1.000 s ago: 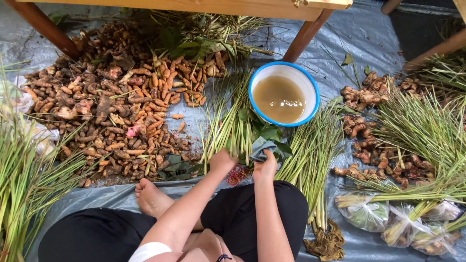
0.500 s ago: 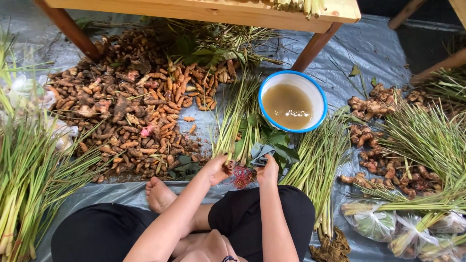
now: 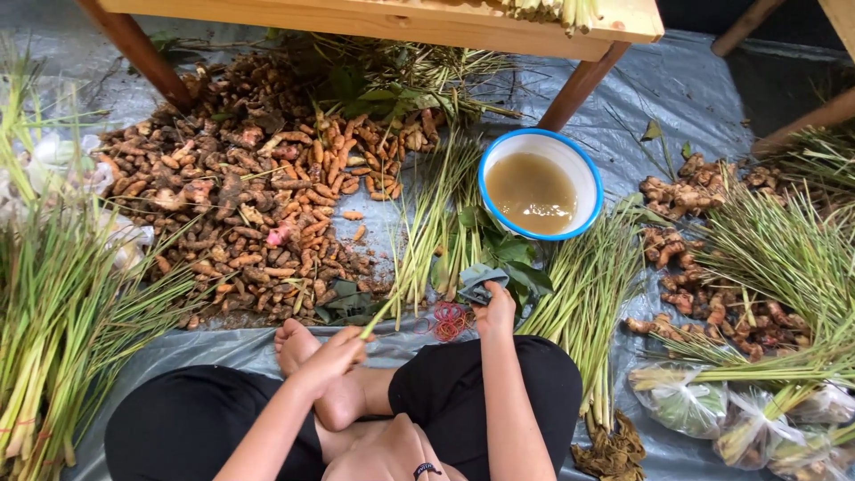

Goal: Trimming lemongrass stalks with a small blade and sorting ginger roots on the floor and a low table.

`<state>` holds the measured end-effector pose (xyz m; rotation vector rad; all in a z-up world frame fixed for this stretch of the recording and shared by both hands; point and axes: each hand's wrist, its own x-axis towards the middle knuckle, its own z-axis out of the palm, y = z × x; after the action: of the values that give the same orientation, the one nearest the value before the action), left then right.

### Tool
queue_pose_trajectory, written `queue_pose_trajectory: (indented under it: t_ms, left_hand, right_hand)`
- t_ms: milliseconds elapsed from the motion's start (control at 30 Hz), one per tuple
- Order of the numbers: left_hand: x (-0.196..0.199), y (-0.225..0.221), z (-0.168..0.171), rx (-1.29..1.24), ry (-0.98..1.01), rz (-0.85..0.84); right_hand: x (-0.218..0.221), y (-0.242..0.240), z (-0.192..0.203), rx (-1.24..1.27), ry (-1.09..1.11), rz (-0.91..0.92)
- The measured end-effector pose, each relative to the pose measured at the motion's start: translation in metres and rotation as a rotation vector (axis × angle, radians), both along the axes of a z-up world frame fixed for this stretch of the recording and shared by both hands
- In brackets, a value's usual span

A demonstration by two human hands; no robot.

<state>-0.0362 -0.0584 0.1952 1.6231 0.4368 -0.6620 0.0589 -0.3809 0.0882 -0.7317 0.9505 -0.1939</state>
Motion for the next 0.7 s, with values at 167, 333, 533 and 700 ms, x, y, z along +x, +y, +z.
queue_pose_trajectory:
  t_ms: [167,333,533,700]
  left_hand:
    - [-0.032,0.077,0.031,0.079,0.001,-0.071]
    - [-0.072,0.143,0.05,-0.002,0.042,-0.023]
    - [-0.09,0.153,0.059,-0.205,-0.017,0.071]
    - [-0.073,0.1,0.039,-0.215,-0.122,0.015]
  right_hand:
    - [-0.014,0.007,0.023,-0.069,-0.061,0.161]
    - [-0.02,0.015,0.034,-0.14,-0.034,0.232]
    - [-0.02,0.029,0.019,-0.034,-0.066,0.308]
    - [-0.02,0.06,0.02,-0.012,-0.092,0.343]
